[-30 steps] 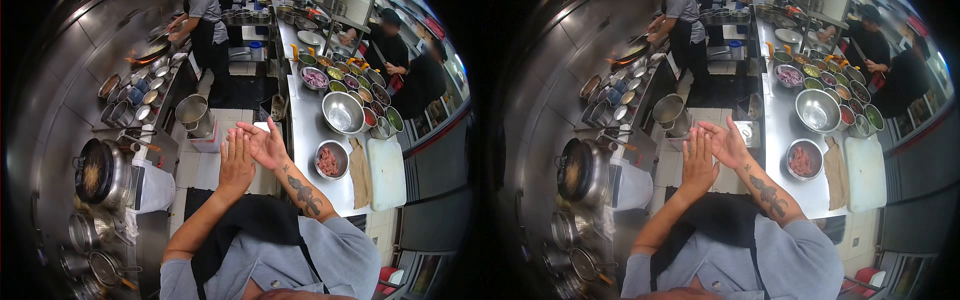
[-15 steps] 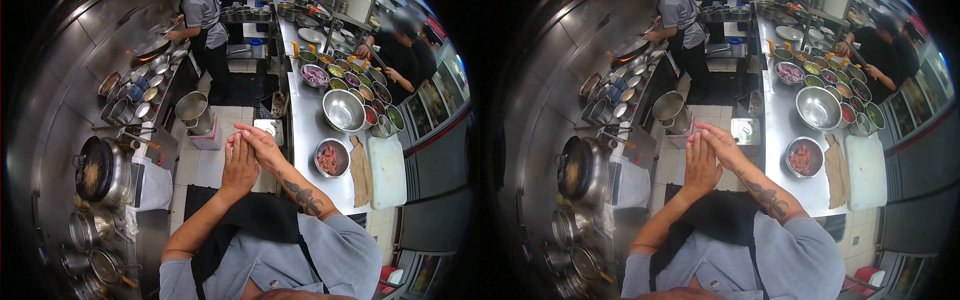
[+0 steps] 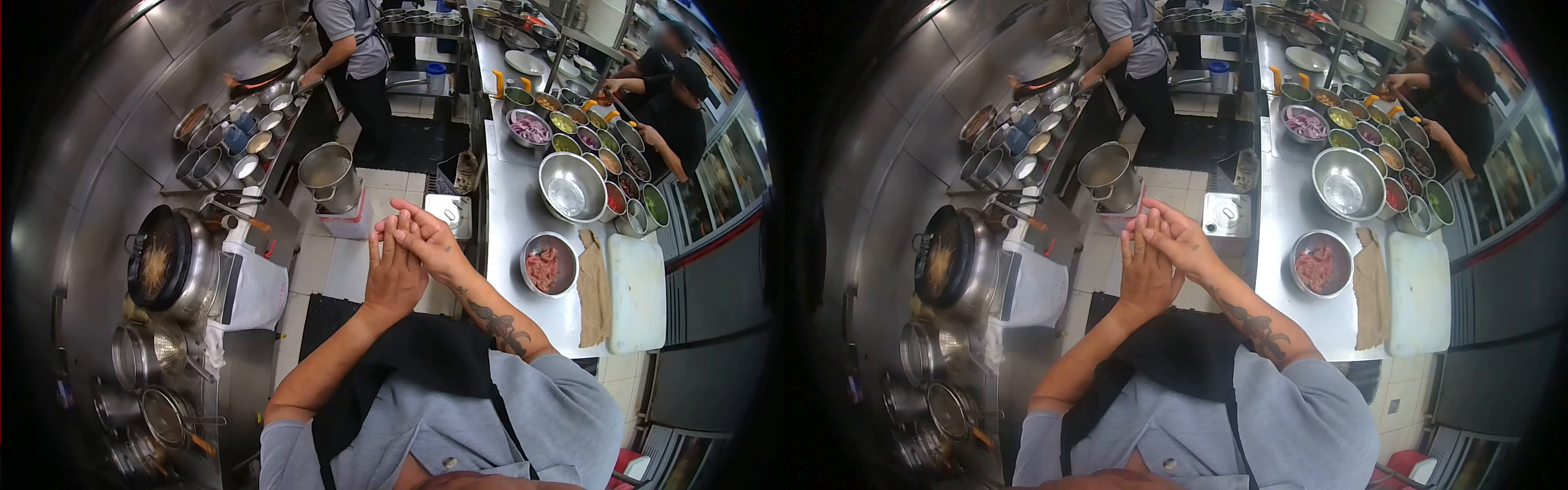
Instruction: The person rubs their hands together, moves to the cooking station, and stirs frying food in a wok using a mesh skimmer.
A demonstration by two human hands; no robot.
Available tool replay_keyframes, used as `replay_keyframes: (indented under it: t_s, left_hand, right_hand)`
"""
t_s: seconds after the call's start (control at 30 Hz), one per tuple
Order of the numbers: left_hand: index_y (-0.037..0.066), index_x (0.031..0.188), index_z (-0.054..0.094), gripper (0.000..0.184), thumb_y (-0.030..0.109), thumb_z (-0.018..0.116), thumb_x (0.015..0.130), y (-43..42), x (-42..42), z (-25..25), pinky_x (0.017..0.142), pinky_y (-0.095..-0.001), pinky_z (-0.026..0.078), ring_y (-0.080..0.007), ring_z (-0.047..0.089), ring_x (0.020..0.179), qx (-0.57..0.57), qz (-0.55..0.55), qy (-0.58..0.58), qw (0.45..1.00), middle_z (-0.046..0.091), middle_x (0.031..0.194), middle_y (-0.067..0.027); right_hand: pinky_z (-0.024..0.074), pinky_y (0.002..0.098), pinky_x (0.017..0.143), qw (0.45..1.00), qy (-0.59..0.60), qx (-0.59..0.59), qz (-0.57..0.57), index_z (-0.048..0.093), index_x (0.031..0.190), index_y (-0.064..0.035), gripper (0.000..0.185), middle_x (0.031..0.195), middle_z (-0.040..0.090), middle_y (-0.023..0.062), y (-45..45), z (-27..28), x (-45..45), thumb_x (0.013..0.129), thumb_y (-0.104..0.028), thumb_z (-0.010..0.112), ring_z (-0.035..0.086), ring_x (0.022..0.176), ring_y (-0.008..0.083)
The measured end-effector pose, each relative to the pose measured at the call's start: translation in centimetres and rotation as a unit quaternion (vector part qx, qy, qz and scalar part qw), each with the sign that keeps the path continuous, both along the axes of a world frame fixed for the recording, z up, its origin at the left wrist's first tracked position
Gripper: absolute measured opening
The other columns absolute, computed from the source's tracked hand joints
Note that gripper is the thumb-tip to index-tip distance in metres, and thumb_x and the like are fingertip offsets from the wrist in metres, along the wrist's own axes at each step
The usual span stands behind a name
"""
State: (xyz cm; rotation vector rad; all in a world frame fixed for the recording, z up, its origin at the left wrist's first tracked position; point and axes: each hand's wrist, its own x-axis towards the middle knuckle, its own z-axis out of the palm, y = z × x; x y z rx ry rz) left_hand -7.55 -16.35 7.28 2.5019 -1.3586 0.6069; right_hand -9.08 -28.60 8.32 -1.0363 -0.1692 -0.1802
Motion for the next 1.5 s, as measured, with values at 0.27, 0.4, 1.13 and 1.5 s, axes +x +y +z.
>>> replay_keyframes:
  t_s: [0.27, 0.4, 1.13, 1.5]
  left_hand:
    - [-0.012, 0.138, 0.028, 0.074, 0.019, 0.061, 0.079, -0.6, -0.1, -0.4, 0.112, -0.0528, 0.018, -0.0399, 0.023, 0.139, 0.058, 0.002, -0.017, 0.998, 0.024, 0.148, -0.0265]
    - [-0.013, 0.137, 0.029, 0.071, 0.015, 0.059, 0.080, -0.9, 0.0, 0.2, 0.113, -0.0488, 0.018, -0.0394, 0.025, 0.138, 0.061, -0.004, -0.019, 0.998, 0.026, 0.147, -0.0274]
    - [-0.011, 0.138, 0.029, 0.070, 0.018, 0.059, 0.081, -1.7, -0.2, -1.0, 0.112, -0.0500, 0.019, -0.0405, 0.021, 0.139, 0.070, -0.005, -0.014, 0.997, 0.023, 0.148, -0.0264]
    - [-0.009, 0.139, 0.030, 0.075, 0.021, 0.062, 0.079, -2.0, -0.2, -1.0, 0.112, -0.0520, 0.017, -0.0400, 0.021, 0.139, 0.063, -0.013, 0.000, 0.998, 0.023, 0.149, -0.0255]
  right_hand:
    - [0.0486, 0.0294, 0.091, 0.982, 0.099, 0.160, -0.003, 0.043, 0.131, 0.0026, 0.042, 0.109, 0.061, 0.0118, -0.4, -1.5, 0.5, 0.095, -0.015, 0.055, 0.059, 0.102, 0.0180]
    - [0.0481, 0.0258, 0.088, 0.992, 0.088, 0.061, -0.067, 0.045, 0.131, 0.0011, 0.043, 0.106, 0.061, 0.0071, -0.2, -1.7, 0.4, 0.092, -0.012, 0.060, 0.058, 0.098, 0.0137]
    - [0.0469, 0.0226, 0.084, 0.981, 0.112, -0.111, -0.113, 0.053, 0.125, 0.0008, 0.045, 0.099, 0.062, 0.0044, -1.7, -1.5, 0.4, 0.086, -0.016, 0.068, 0.057, 0.093, 0.0094]
    - [0.0458, 0.0241, 0.086, 0.985, 0.083, -0.122, -0.085, 0.053, 0.125, -0.0004, 0.045, 0.103, 0.061, 0.0040, -2.3, -1.6, 0.0, 0.086, -0.018, 0.068, 0.057, 0.096, 0.0109]
